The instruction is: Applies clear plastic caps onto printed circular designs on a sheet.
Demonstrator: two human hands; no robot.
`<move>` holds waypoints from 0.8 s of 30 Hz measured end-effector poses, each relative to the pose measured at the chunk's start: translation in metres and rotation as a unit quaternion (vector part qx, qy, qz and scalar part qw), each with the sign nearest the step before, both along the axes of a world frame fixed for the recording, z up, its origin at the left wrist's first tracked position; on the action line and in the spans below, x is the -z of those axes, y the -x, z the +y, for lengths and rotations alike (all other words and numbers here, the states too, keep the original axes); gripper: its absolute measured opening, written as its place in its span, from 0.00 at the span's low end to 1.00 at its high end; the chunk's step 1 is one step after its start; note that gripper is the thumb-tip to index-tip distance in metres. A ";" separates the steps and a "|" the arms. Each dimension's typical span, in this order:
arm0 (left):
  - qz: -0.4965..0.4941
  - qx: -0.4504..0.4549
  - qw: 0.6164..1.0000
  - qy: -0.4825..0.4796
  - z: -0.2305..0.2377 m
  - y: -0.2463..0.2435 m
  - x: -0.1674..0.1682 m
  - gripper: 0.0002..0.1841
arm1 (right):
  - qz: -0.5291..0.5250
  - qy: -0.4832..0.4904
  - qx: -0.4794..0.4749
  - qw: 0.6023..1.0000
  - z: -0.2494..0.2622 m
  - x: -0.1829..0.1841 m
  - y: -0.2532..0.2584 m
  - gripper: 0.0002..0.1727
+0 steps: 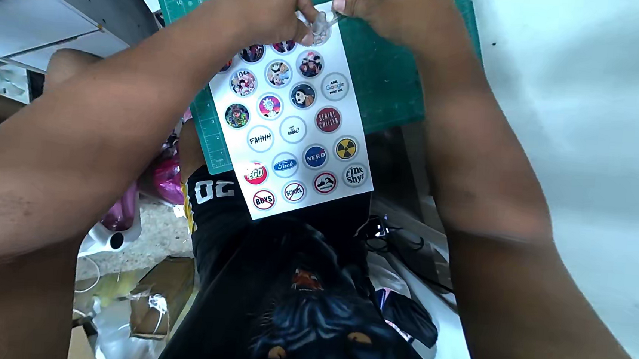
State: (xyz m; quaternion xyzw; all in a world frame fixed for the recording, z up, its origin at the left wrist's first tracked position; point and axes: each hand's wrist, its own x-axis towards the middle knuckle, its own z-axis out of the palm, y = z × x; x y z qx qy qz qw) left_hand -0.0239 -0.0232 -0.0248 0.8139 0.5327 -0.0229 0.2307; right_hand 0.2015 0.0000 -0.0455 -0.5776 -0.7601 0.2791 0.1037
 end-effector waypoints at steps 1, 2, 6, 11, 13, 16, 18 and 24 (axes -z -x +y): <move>0.006 0.002 1.000 -0.006 0.000 -0.001 0.000 0.18 | -0.004 0.002 0.002 1.000 -0.001 -0.001 0.000 0.21; 0.015 0.002 1.000 -0.008 -0.001 -0.003 0.000 0.18 | -0.008 0.003 0.002 1.000 -0.002 -0.001 0.000 0.21; 0.035 -0.013 0.999 -0.008 -0.003 -0.006 -0.001 0.17 | -0.010 -0.005 0.005 1.000 -0.005 0.000 0.001 0.22; 0.029 -0.025 0.999 0.009 -0.005 -0.007 -0.002 0.19 | -0.005 -0.017 0.021 1.000 -0.015 0.001 0.000 0.22; 0.021 -0.031 0.999 0.012 -0.006 -0.007 -0.003 0.18 | -0.006 -0.026 0.028 0.999 -0.019 0.003 0.000 0.22; 0.017 -0.039 0.999 0.011 -0.006 -0.007 -0.003 0.18 | -0.010 -0.033 0.047 0.998 -0.028 0.002 0.001 0.22; 0.016 -0.045 0.999 0.011 -0.006 -0.009 -0.003 0.17 | -0.018 -0.034 0.065 0.997 -0.035 0.001 0.003 0.23; 0.021 -0.048 0.998 0.021 -0.003 -0.009 0.000 0.17 | -0.049 -0.052 0.114 0.991 -0.059 -0.003 0.015 0.23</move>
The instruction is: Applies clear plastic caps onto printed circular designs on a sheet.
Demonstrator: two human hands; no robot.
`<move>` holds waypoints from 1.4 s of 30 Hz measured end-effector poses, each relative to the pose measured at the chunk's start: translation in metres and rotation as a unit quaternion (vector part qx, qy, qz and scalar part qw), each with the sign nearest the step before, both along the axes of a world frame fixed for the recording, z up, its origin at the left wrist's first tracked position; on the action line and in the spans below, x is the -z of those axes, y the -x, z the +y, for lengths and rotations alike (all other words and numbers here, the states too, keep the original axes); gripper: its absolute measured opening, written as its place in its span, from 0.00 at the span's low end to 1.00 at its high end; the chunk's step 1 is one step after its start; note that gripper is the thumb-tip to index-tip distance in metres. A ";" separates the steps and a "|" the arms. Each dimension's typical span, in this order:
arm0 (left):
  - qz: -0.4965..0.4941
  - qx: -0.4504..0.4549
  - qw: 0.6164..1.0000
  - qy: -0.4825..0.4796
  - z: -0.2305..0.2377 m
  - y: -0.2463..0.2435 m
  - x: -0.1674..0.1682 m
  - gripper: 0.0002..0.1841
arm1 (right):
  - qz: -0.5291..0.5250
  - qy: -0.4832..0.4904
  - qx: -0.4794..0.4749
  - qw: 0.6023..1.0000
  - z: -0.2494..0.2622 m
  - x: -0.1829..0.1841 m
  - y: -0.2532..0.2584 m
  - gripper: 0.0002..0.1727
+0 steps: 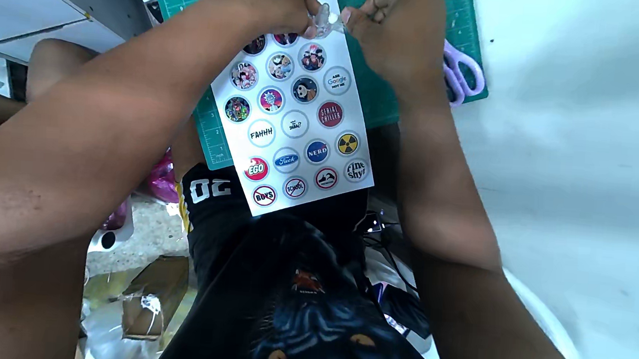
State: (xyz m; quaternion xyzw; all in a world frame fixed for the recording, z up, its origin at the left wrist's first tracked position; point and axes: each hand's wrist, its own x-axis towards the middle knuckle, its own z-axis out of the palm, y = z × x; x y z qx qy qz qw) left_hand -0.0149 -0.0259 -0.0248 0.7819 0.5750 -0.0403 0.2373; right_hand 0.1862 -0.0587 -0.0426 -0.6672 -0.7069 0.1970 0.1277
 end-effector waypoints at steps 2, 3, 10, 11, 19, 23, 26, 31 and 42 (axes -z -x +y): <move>-0.012 0.008 1.000 -0.005 0.001 0.001 0.002 0.17 | -0.007 -0.009 0.018 1.000 -0.008 0.000 0.005 0.21; -0.016 0.011 1.000 -0.006 0.001 0.001 0.002 0.16 | -0.007 -0.016 0.027 0.999 -0.012 0.000 0.007 0.21; -0.008 0.002 1.000 -0.007 0.001 0.001 0.002 0.17 | -0.004 -0.016 0.062 0.998 -0.027 0.001 0.023 0.19; -0.013 0.006 1.000 -0.008 0.001 0.001 0.003 0.17 | -0.003 -0.018 0.065 0.998 -0.029 0.001 0.024 0.19; -0.004 0.013 1.000 -0.013 0.000 0.000 0.000 0.16 | 0.027 -0.020 0.077 0.996 -0.040 0.001 0.040 0.17; 0.001 0.022 1.000 -0.018 -0.002 0.001 -0.003 0.17 | 0.049 -0.002 0.044 0.998 -0.039 0.002 0.032 0.18; 0.013 0.028 0.999 -0.031 -0.002 0.001 -0.005 0.17 | 0.101 0.051 -0.066 0.991 -0.016 0.003 -0.003 0.20; -0.005 0.038 0.998 -0.046 0.000 0.004 0.000 0.17 | 0.115 0.034 -0.149 0.982 0.032 0.004 -0.028 0.13; -0.010 0.010 0.997 -0.072 -0.006 0.001 -0.001 0.15 | 0.064 0.091 -0.210 0.971 0.060 -0.006 0.000 0.12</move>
